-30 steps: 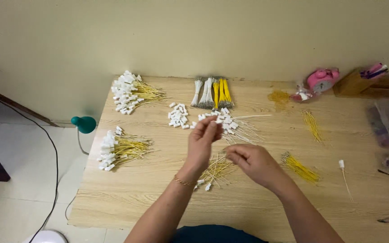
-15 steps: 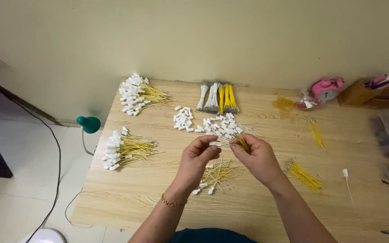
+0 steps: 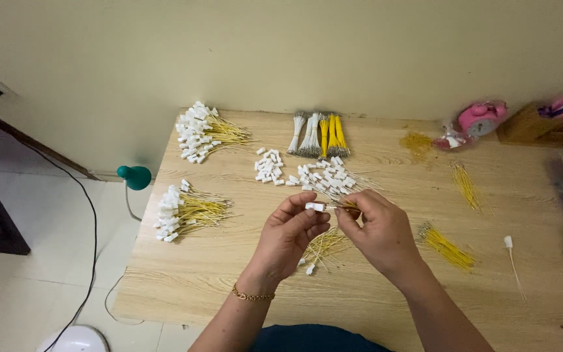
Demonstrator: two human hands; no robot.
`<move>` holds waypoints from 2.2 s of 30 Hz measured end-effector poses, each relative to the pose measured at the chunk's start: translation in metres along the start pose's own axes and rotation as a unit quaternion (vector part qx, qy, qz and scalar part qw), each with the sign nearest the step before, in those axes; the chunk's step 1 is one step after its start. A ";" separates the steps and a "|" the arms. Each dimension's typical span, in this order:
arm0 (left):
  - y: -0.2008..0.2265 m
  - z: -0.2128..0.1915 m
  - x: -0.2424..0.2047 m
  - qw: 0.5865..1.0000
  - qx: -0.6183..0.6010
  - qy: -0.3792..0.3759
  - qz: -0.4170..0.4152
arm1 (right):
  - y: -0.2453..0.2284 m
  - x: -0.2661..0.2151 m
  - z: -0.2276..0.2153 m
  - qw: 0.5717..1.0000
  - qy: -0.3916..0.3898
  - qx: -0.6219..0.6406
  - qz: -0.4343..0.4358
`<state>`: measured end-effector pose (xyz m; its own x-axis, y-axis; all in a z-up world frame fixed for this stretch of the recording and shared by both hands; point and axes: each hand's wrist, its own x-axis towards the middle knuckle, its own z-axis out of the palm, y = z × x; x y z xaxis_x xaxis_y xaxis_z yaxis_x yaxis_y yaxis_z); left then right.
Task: Assembling small electrical wire connectors by inserting wires into plastic housings.
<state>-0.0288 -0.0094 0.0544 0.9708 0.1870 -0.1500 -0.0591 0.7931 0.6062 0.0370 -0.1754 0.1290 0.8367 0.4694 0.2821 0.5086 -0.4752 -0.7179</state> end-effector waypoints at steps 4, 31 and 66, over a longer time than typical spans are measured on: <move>-0.004 -0.001 0.001 0.999 0.033 0.012 0.009 | 0.007 -0.002 0.004 1.000 0.005 -0.003 0.001; -0.024 -0.029 0.013 0.979 0.199 0.013 0.049 | 0.041 0.000 0.032 0.992 -0.103 0.044 0.062; -0.082 -0.209 0.209 0.394 0.899 0.013 0.188 | 0.148 0.005 0.088 0.886 0.048 0.345 0.305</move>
<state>0.1299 0.0861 -0.1900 0.9679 0.1206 0.2204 0.0863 -0.9834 0.1594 0.0984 -0.1780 -0.0316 0.9435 0.2005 -0.2637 -0.2620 -0.0355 -0.9644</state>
